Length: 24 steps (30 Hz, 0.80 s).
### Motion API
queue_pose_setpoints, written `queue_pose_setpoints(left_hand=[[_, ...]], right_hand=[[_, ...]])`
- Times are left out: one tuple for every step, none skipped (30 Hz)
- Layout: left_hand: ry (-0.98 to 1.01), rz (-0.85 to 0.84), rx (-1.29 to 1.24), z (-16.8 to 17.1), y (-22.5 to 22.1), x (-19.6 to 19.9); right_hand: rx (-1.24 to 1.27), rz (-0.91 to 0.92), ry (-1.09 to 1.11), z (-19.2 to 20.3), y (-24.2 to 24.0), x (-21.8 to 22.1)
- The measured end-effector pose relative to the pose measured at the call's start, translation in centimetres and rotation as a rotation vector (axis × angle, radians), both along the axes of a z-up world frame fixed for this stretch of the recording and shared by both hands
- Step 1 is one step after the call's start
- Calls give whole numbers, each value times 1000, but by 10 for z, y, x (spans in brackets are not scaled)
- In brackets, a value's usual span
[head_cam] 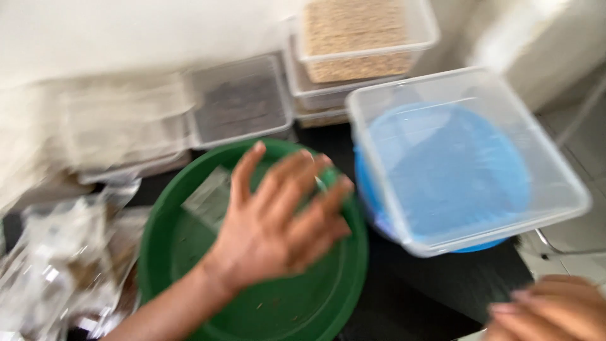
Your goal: The person places dried food items from a container into small plastic bags, seals each bag, and then places the sealed bags into a larger plastic container.
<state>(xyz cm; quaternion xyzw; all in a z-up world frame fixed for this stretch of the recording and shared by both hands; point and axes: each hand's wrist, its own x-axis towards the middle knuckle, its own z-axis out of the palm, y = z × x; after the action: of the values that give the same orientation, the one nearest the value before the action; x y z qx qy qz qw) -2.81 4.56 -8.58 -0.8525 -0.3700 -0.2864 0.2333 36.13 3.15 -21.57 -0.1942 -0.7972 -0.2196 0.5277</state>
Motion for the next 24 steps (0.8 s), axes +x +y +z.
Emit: queue_pose_setpoints(left_hand=[[11, 89, -56, 3, -1, -17], [21, 177, -112, 6, -2, -35], [21, 202, -110, -1, -3, -53], [78, 283, -154, -7, -6, -71], [130, 361, -191, -14, -6, -89], [125, 383, -182, -29, -10, -102], [187, 461, -364, -44, -12, -114], [245, 538, -548, -58, -13, -126], [234, 548, -540, -58, -19, -125], [218, 587, -737, -59, -25, -125], [199, 622, -935, -60, -30, -124], [188, 630, -928, -68, -36, -126], [153, 626, -1003, -76, -40, -126], [117, 621, -1077, -84, -42, -126], [104, 626, -1075, -90, -47, -129], [127, 595, -1016, -96, -50, -131], [151, 564, -960, -103, -53, -132], [141, 569, -960, -105, -55, -131], [159, 569, -926, -106, -56, -132], [177, 570, -892, -108, -56, -131], [168, 577, -894, -97, -58, -130], [185, 595, -984, -86, -59, -128], [201, 614, -1076, -76, -59, -127], [192, 622, -1079, -83, -60, -128]], right_hand=[[-183, -21, -38, 38, -14, -46], [-364, -42, -80, 73, -40, -91], [-361, -18, -83, 90, -34, -116], [-403, 108, -202, 107, -29, -141], [-438, 230, -324, 125, -25, -166], [-424, 249, -331, 119, -24, -177], [-525, 274, -415, 114, -23, -188], [-627, 296, -502, 109, -21, -198], [-615, 301, -512, 107, -18, -209], [-699, 298, -626, 106, -15, -221], [-784, 291, -738, 103, -12, -232], [-772, 294, -747, 96, -7, -244], [-835, 250, -854, 90, -2, -254], [-896, 201, -959, 84, 5, -264], [-887, 203, -970, 89, 5, -276], [-937, 135, -1030, 93, 5, -288], [-990, 64, -1087, 97, 5, -300], [-984, 66, -1096, 95, 6, -302], [-982, 90, -1087, 93, 8, -306], [-979, 115, -1078, 91, 11, -309], [-974, 121, -1087, 78, 14, -309], [-971, 148, -1047, 66, 19, -308], [-967, 178, -1007, 53, 24, -308], [-962, 186, -1016, 50, 24, -307]])
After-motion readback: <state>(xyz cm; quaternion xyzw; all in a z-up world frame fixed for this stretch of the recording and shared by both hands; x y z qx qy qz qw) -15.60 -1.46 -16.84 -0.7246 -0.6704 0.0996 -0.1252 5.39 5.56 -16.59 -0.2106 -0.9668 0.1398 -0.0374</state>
